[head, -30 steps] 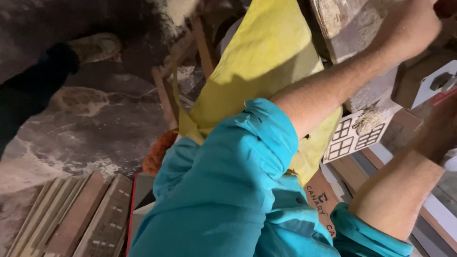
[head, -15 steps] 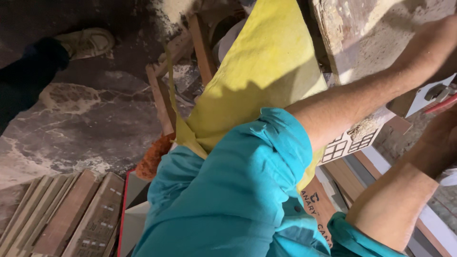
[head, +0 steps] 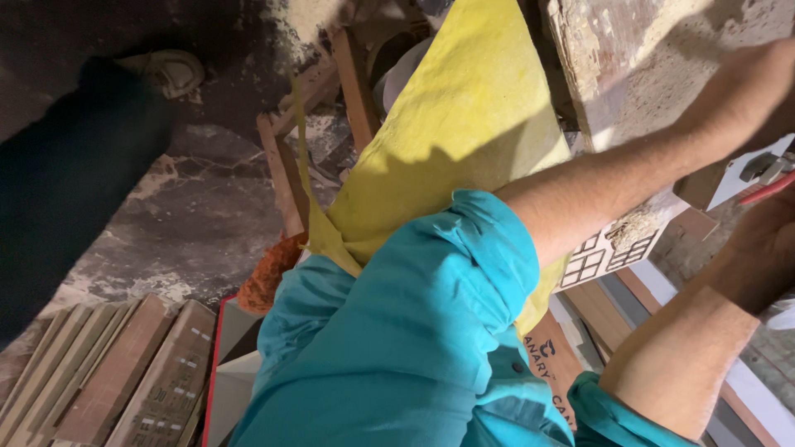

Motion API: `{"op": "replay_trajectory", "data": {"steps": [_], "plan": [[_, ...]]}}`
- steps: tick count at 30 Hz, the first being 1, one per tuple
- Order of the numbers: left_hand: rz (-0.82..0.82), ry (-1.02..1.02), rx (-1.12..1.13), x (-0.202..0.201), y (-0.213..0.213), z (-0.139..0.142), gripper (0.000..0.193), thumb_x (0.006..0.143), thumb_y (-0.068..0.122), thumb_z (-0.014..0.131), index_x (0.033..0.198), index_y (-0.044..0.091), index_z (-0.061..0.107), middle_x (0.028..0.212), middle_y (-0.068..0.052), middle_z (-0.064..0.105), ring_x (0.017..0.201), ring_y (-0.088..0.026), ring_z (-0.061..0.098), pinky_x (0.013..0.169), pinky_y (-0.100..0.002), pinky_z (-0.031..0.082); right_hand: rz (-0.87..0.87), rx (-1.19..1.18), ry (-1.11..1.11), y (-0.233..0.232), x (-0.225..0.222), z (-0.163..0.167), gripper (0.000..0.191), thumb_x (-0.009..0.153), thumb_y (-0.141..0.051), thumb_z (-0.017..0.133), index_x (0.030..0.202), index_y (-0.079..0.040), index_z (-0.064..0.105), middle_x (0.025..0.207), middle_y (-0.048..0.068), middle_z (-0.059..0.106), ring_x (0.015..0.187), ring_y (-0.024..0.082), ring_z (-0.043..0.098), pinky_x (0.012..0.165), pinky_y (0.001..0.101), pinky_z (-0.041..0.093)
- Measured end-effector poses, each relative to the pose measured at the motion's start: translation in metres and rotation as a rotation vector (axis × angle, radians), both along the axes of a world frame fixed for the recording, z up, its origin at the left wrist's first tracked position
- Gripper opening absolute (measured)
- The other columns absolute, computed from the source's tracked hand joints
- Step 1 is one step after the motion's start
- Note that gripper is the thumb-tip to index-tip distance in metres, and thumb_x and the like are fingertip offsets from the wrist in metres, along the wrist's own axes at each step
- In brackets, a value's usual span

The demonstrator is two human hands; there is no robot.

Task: The person holds a laser-cut plywood panel over a workbench and presses small cut pieces out of the board's openings, collecting the loose pieces. They then set the panel aside, adjust the blade on a scroll saw, and finally hold up a larger plywood panel with cut outlines to view it.

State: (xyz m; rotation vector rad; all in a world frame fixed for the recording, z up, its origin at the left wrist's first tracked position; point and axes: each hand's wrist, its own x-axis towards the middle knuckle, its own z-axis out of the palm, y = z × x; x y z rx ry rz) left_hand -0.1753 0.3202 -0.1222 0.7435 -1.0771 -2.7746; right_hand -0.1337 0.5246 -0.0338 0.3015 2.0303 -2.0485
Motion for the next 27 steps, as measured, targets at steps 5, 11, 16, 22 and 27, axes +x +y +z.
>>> {"op": "replay_trajectory", "data": {"steps": [5,11,16,22,27], "plan": [[0.081,0.024,0.239,0.007,0.006,-0.001,0.059,0.115,0.038,0.034,0.099,-0.009,0.066,0.089,-0.020,0.069,0.093,-0.031,0.068,0.088,-0.052,0.055,-0.007,-0.006,0.014,0.000,0.000,0.000,0.027,0.111,-0.015,0.061,0.132,0.001,0.064,0.125,0.012,0.067,0.115,0.021,0.062,0.097,0.0342,0.050],[-0.492,0.122,-0.528,0.005,0.007,0.008,0.031,0.101,0.033,0.055,0.112,0.021,0.081,0.108,-0.003,0.088,0.097,-0.013,0.079,0.093,-0.029,0.062,-0.014,-0.023,0.047,0.004,0.001,0.000,0.025,0.112,-0.015,0.062,0.131,0.002,0.065,0.123,0.011,0.068,0.114,0.021,0.062,0.096,0.0332,0.050],[-0.312,0.288,-0.558,0.030,-0.023,0.018,0.026,0.097,0.026,0.059,0.111,0.027,0.081,0.114,-0.004,0.080,0.101,-0.015,0.072,0.089,-0.034,0.060,-0.040,-0.073,0.104,-0.015,0.001,0.000,0.024,0.113,-0.014,0.062,0.131,0.002,0.066,0.122,0.011,0.069,0.113,0.020,0.062,0.095,0.0323,0.049],[-0.067,0.085,-0.894,0.025,-0.098,0.005,0.039,0.078,-0.002,0.060,0.115,0.007,0.071,0.113,-0.013,0.071,0.098,-0.019,0.072,0.083,-0.035,0.062,-0.190,0.195,-0.063,-0.143,0.070,0.017,0.022,0.104,-0.025,0.067,0.112,-0.005,0.061,0.091,0.005,0.055,0.081,0.020,0.050,0.075,0.0348,0.048],[-0.246,-0.090,-1.352,0.042,-0.169,0.030,0.027,0.081,0.007,0.061,0.104,0.012,0.073,0.096,-0.008,0.075,0.089,-0.022,0.073,0.078,-0.041,0.058,0.660,0.629,0.674,-0.268,0.161,0.095,0.069,0.081,-0.007,0.086,0.137,0.001,0.046,0.139,0.017,0.051,0.126,0.033,0.052,0.107,0.0450,0.044]]}}
